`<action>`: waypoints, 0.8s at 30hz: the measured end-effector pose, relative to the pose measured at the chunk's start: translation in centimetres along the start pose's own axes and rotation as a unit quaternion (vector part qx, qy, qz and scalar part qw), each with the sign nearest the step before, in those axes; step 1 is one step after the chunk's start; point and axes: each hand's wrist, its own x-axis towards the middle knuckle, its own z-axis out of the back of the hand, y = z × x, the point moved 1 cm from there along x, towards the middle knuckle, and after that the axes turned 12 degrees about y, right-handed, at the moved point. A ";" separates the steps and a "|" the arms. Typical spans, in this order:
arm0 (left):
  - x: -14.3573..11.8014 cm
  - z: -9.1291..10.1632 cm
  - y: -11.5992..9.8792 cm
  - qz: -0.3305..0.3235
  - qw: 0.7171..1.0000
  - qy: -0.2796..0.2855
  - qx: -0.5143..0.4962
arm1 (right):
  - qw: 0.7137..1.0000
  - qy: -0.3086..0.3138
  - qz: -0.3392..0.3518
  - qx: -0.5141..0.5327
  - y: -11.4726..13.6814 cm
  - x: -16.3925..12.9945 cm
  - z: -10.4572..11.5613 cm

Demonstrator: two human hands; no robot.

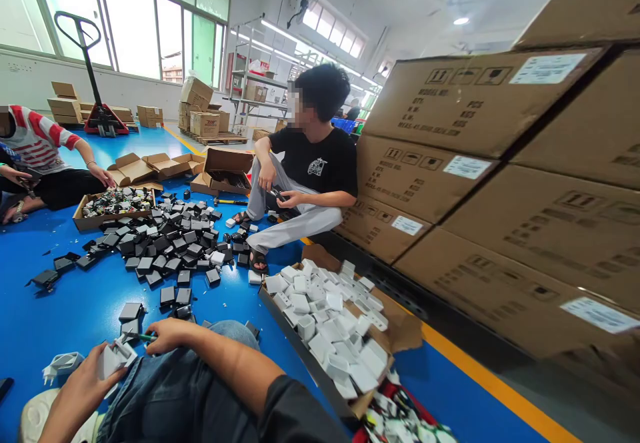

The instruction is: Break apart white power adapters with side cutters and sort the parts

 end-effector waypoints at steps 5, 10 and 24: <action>-0.3 0.2 -0.3 0.000 0.999 0.019 0.049 | 1.000 0.008 -0.004 -0.017 0.4 -0.3 0.1; -0.4 0.3 -0.3 -0.006 0.992 0.070 0.100 | 0.999 0.029 -0.012 -0.033 1.0 -1.1 0.4; 0.1 -0.3 0.3 0.014 0.984 0.078 0.159 | 0.997 0.040 0.023 -0.061 0.6 -0.2 0.0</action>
